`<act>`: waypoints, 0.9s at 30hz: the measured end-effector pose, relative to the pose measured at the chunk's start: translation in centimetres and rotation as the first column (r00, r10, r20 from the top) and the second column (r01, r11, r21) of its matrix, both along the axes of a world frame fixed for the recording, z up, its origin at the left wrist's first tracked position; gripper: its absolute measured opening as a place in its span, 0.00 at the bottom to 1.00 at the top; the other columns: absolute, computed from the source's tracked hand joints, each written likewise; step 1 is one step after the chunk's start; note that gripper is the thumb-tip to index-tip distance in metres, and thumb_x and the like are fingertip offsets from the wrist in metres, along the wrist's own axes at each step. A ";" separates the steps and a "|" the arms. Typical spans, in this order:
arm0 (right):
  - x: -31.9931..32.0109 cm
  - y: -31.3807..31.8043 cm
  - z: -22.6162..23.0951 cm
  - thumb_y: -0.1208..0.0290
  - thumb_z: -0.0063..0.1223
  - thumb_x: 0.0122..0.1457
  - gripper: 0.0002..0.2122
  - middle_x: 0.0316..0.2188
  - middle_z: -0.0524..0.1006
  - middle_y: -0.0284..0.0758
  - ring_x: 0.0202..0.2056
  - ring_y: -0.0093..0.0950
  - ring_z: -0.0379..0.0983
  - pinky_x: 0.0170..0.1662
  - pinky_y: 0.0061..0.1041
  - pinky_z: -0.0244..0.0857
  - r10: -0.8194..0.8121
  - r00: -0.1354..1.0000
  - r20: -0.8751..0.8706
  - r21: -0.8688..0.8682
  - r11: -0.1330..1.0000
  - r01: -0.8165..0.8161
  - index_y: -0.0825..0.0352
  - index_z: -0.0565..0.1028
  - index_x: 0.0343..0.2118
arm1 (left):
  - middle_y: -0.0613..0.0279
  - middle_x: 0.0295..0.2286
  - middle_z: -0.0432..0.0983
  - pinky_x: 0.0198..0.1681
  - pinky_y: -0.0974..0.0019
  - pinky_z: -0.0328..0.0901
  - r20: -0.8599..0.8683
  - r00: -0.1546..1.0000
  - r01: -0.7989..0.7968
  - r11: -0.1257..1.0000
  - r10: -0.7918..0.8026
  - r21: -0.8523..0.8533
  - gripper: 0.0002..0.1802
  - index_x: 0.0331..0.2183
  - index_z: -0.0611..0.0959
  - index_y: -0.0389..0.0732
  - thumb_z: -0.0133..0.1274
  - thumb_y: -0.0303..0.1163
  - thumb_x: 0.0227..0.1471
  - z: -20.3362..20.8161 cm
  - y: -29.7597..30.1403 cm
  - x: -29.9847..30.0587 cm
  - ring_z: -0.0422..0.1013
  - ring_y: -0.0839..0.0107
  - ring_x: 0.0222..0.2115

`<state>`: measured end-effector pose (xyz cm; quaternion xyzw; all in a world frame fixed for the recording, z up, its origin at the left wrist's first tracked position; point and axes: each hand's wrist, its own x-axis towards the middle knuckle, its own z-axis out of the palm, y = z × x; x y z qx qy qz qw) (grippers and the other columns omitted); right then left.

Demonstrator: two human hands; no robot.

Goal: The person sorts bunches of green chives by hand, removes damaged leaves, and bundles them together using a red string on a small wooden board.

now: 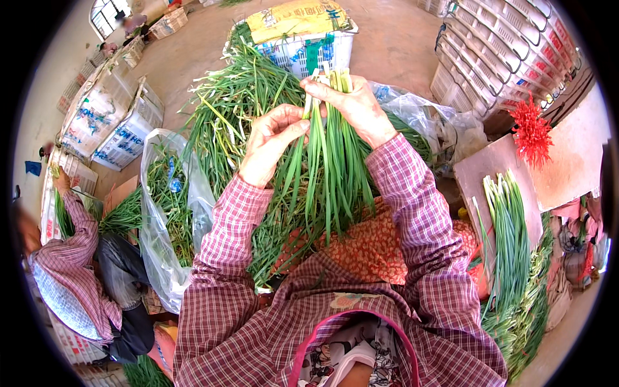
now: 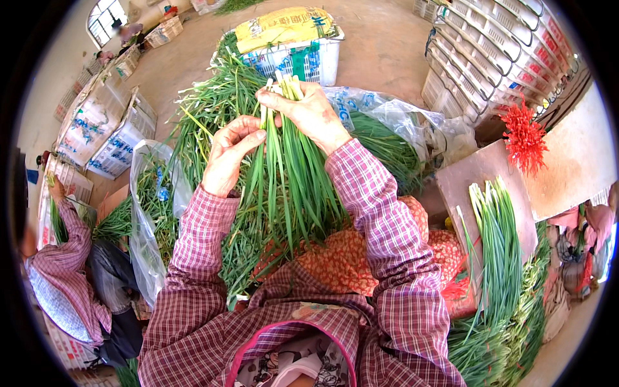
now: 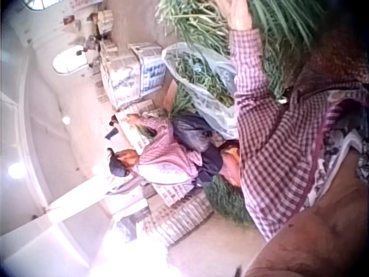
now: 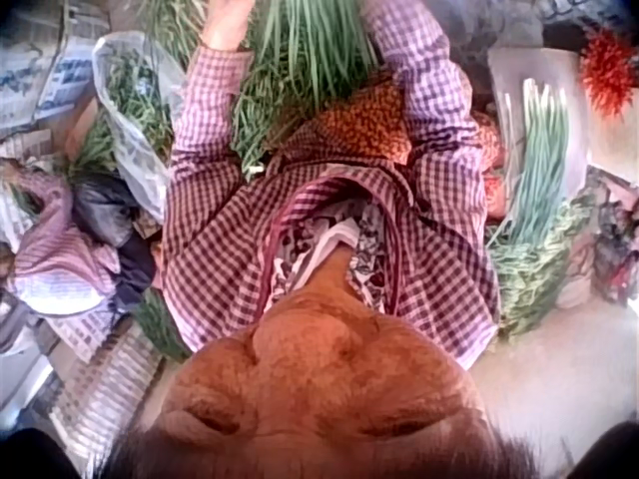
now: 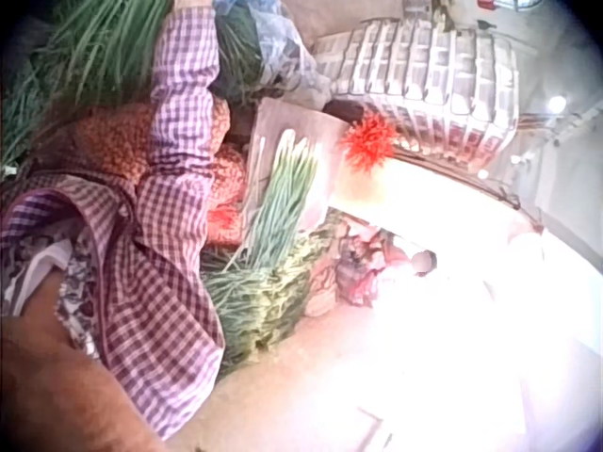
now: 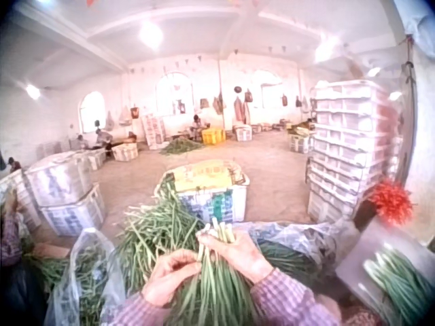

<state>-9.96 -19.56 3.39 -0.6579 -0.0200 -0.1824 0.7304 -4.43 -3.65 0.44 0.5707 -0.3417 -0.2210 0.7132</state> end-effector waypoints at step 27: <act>-1.8 -1.5 -0.7 0.68 0.54 0.46 0.08 0.23 0.71 0.30 0.28 0.26 0.70 0.32 0.23 0.66 -0.187 0.912 0.364 -0.720 0.566 0.403 0.58 0.74 0.31 | 0.57 0.40 0.69 0.31 0.67 0.68 -0.521 0.830 0.137 0.978 -0.199 -0.155 0.31 0.48 0.65 0.39 0.54 0.25 0.38 -5.5 -0.6 -3.7 0.70 0.71 0.30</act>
